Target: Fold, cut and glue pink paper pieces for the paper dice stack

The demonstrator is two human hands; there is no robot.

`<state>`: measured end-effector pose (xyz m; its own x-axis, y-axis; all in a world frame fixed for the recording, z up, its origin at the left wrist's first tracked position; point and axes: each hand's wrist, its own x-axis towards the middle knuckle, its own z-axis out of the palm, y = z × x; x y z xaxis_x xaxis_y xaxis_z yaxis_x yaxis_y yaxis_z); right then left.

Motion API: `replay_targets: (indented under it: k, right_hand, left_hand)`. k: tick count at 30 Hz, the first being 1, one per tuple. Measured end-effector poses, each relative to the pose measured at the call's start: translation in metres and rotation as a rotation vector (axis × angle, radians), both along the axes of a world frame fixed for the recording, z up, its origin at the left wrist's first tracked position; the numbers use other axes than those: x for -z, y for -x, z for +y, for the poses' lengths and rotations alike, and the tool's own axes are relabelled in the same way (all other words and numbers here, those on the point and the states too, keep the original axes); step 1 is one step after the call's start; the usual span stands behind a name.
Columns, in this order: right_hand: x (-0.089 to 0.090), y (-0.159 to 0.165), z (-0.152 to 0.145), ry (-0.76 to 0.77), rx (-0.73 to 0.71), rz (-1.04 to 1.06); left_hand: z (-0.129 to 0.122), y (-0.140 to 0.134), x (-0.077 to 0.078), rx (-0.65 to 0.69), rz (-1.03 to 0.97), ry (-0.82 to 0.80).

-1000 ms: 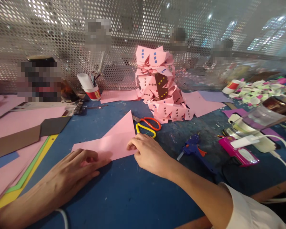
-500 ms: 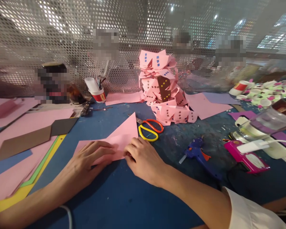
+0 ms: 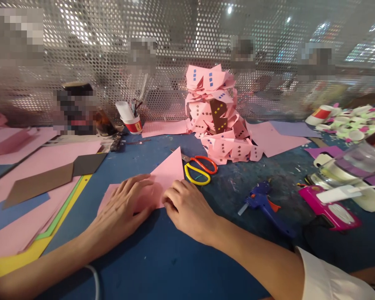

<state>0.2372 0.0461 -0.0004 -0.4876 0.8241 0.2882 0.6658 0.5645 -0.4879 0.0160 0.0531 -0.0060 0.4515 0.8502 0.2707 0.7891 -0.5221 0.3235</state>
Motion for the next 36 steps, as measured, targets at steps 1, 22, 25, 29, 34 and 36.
replay_targets:
  k: [1,22,25,29,34,36]
  right_hand:
    - [0.000,0.000,0.000,0.001,-0.001,-0.002]
    - [-0.002,-0.002,-0.001,-0.006,-0.025,-0.037]
    - [-0.002,-0.002,-0.001,-0.008,-0.028,-0.033]
    - [-0.002,-0.003,-0.001,-0.005,-0.032,-0.029]
    - [-0.001,-0.003,-0.001,0.005,-0.033,-0.022]
    - [-0.001,-0.004,-0.001,0.011,-0.040,-0.020]
  left_hand:
    - [0.001,-0.001,0.001,-0.005,0.008,-0.010]
    - [0.003,-0.001,0.004,-0.007,0.045,-0.034]
    - [0.002,0.001,0.003,0.007,0.040,-0.028]
    - [0.002,0.003,0.002,0.005,0.038,-0.028]
    - [-0.001,0.004,-0.001,-0.015,0.070,-0.019]
    - [-0.002,0.004,-0.003,-0.024,0.091,-0.012]
